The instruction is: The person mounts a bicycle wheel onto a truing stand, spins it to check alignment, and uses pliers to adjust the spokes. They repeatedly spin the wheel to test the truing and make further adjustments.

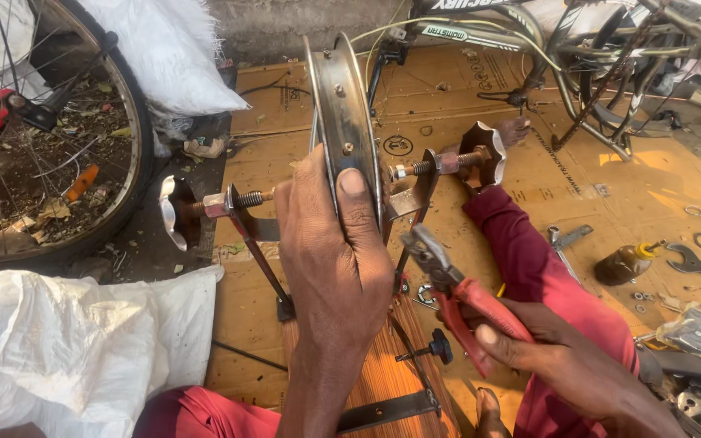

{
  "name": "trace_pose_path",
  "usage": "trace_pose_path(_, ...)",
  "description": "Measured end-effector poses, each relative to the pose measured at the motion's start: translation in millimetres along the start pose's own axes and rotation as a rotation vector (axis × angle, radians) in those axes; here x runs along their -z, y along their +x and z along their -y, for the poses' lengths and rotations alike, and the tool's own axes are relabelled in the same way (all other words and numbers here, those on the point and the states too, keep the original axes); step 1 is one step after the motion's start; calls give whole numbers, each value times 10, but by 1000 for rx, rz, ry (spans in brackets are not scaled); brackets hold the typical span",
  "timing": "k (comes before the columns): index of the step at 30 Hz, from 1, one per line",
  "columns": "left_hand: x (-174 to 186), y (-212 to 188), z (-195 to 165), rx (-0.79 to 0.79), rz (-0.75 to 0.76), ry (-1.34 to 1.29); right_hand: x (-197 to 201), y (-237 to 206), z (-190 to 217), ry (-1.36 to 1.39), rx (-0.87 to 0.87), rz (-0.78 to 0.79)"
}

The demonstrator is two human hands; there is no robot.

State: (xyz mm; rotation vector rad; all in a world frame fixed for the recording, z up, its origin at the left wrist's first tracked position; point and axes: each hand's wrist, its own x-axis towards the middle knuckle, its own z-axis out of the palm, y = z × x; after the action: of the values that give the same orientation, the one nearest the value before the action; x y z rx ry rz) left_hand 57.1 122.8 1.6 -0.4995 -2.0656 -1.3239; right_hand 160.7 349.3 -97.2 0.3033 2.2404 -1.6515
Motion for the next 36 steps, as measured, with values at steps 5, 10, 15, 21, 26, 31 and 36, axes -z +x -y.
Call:
trace_pose_path(5, 1, 9, -4, -25, 3, -2, -94, 18, 342, -61, -180, -44)
trace_pose_path(10, -7, 6, 10, 3, 13, -18, -185, 44, 567, -1, -56, -37)
trace_pose_path(15, -14, 3, 22, -9, 11, -8, -270, 27, 718, 30, -107, -58)
trace_pose_path(21, -22, -12, 17, -17, 3, -17, -301, 43, 726, -22, -148, -96)
trace_pose_path(26, -21, -22, 32, -41, -11, 0, -282, 61, 614, -15, -99, -67)
trace_pose_path(31, -30, -34, 53, -62, -15, -4, -334, 89, 576, 134, 223, 5)
trace_pose_path(36, -26, -43, 64, -48, -10, -30, -272, 33, 529, 59, 38, -76)
